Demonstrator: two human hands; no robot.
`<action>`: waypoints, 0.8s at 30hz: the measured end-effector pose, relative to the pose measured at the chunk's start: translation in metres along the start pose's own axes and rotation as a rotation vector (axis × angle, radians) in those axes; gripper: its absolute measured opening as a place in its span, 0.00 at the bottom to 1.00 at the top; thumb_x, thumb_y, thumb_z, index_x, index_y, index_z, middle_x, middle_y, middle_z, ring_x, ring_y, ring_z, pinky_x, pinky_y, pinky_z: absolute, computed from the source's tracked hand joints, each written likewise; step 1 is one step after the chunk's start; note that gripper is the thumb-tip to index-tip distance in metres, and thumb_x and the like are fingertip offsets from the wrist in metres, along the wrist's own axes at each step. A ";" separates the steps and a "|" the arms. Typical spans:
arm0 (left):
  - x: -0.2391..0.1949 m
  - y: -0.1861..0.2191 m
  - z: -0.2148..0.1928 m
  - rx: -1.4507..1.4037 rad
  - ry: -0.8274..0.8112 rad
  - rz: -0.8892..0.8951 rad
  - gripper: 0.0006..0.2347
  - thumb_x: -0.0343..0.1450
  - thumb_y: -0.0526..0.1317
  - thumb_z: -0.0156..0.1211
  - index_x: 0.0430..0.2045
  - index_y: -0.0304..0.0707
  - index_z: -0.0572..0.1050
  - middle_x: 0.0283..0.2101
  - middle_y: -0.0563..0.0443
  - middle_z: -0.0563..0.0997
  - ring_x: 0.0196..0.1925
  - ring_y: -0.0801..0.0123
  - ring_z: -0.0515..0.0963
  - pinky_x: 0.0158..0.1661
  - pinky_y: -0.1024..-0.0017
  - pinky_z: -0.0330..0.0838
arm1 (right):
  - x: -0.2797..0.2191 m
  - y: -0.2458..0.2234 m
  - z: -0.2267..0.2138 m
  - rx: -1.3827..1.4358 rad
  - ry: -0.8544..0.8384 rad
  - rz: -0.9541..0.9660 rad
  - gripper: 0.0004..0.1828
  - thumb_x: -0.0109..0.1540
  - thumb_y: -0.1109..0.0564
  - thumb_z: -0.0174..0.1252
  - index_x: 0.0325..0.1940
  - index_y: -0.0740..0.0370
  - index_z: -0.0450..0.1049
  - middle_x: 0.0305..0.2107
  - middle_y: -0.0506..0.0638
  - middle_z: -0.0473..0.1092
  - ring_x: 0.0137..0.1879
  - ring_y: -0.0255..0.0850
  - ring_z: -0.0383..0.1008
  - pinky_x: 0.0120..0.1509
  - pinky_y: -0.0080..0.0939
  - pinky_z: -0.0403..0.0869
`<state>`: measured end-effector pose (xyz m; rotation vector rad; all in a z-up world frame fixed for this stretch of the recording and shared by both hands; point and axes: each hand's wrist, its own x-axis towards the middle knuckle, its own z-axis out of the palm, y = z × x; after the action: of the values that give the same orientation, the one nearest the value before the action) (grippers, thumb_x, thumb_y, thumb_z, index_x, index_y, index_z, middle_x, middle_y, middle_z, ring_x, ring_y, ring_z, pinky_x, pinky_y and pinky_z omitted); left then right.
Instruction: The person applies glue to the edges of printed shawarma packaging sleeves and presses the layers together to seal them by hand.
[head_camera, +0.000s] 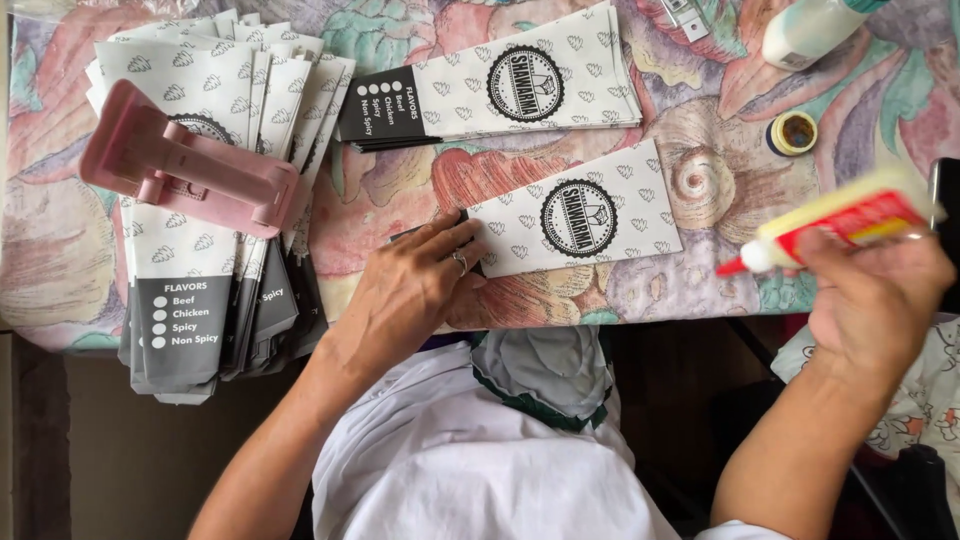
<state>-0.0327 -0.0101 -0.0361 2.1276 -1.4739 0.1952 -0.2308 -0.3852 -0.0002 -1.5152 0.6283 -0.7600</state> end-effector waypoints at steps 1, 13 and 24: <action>0.002 0.000 -0.003 -0.002 -0.003 0.002 0.10 0.75 0.40 0.62 0.46 0.34 0.81 0.57 0.38 0.81 0.62 0.47 0.79 0.49 0.56 0.80 | -0.005 -0.002 -0.001 -0.001 0.003 0.002 0.22 0.58 0.69 0.72 0.52 0.61 0.73 0.42 0.51 0.75 0.45 0.39 0.80 0.41 0.41 0.84; 0.020 -0.005 -0.021 -0.118 -0.058 -0.191 0.05 0.78 0.36 0.53 0.43 0.35 0.74 0.19 0.47 0.79 0.15 0.47 0.76 0.15 0.57 0.61 | -0.046 0.041 0.055 -0.009 -0.063 -0.300 0.23 0.57 0.68 0.73 0.52 0.68 0.71 0.42 0.58 0.75 0.47 0.44 0.78 0.57 0.45 0.84; 0.020 -0.007 -0.023 -0.113 -0.063 -0.191 0.06 0.79 0.37 0.52 0.41 0.34 0.75 0.29 0.48 0.85 0.24 0.44 0.80 0.18 0.52 0.66 | -0.017 0.056 -0.001 -0.083 0.050 -0.392 0.27 0.58 0.70 0.75 0.57 0.72 0.69 0.45 0.62 0.73 0.52 0.50 0.77 0.63 0.53 0.84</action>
<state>-0.0146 -0.0135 -0.0105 2.1836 -1.2741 -0.0251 -0.2397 -0.3773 -0.0580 -1.7244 0.4061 -1.0825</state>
